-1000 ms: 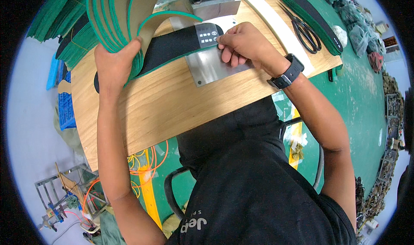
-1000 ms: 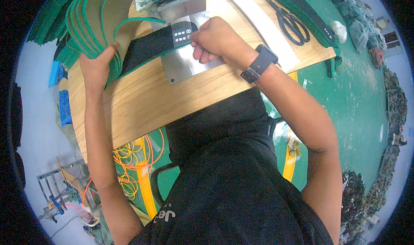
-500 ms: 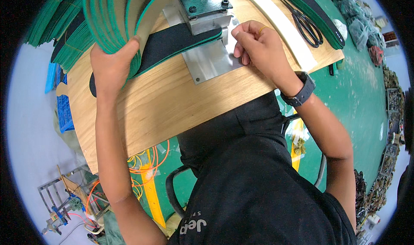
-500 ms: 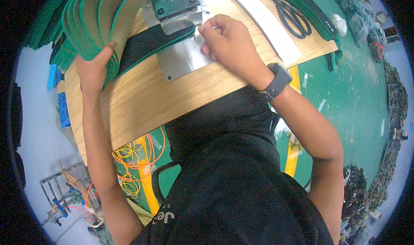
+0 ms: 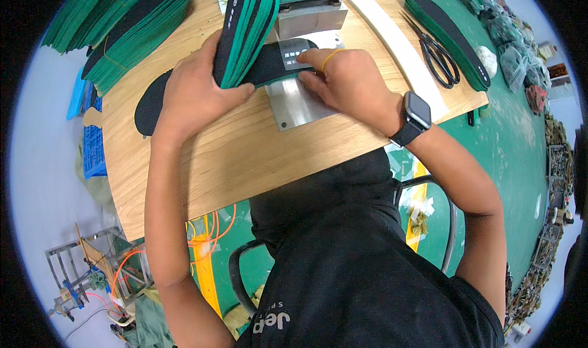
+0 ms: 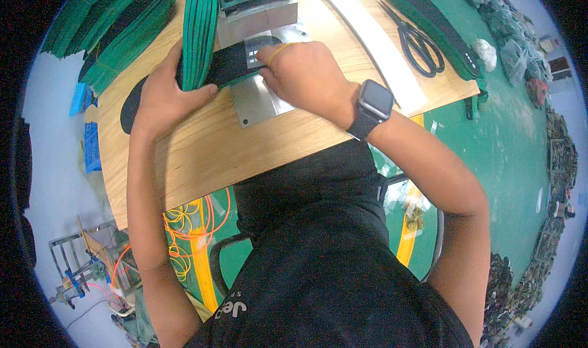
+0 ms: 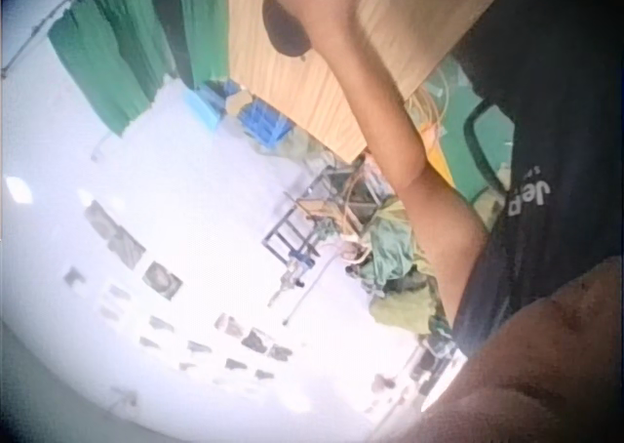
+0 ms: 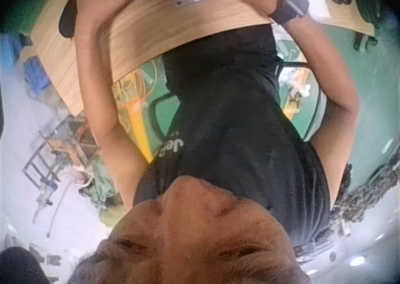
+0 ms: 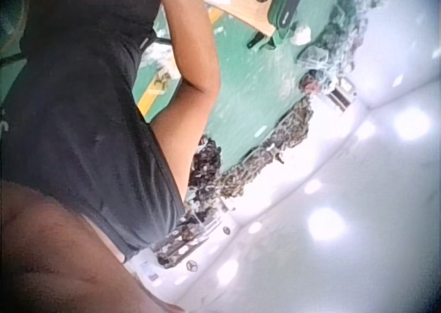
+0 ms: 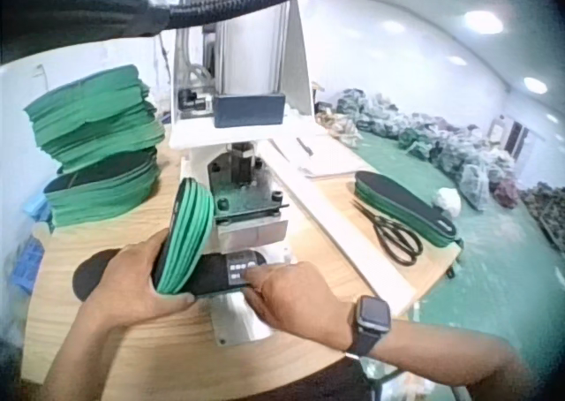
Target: The person removes a rubber band from a stack of insoles, cuts a strip of material labels with scissors, and uses a machine to press a logo onto the heel area of individual insoles.
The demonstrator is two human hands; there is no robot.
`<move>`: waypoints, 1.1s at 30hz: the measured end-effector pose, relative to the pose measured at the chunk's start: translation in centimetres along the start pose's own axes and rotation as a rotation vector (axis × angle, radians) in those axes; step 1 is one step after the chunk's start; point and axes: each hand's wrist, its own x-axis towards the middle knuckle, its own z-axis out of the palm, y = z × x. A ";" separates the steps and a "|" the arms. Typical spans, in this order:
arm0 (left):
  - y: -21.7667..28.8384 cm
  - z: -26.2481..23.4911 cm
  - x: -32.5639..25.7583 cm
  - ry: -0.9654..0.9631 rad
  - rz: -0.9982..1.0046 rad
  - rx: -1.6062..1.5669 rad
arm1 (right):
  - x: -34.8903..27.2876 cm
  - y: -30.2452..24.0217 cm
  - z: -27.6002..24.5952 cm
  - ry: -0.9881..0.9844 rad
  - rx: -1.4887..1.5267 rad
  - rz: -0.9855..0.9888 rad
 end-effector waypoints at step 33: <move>-2.6 -1.0 -1.1 0.314 -0.177 -0.457 | 0.0 0.4 1.2 0.032 -0.120 -0.062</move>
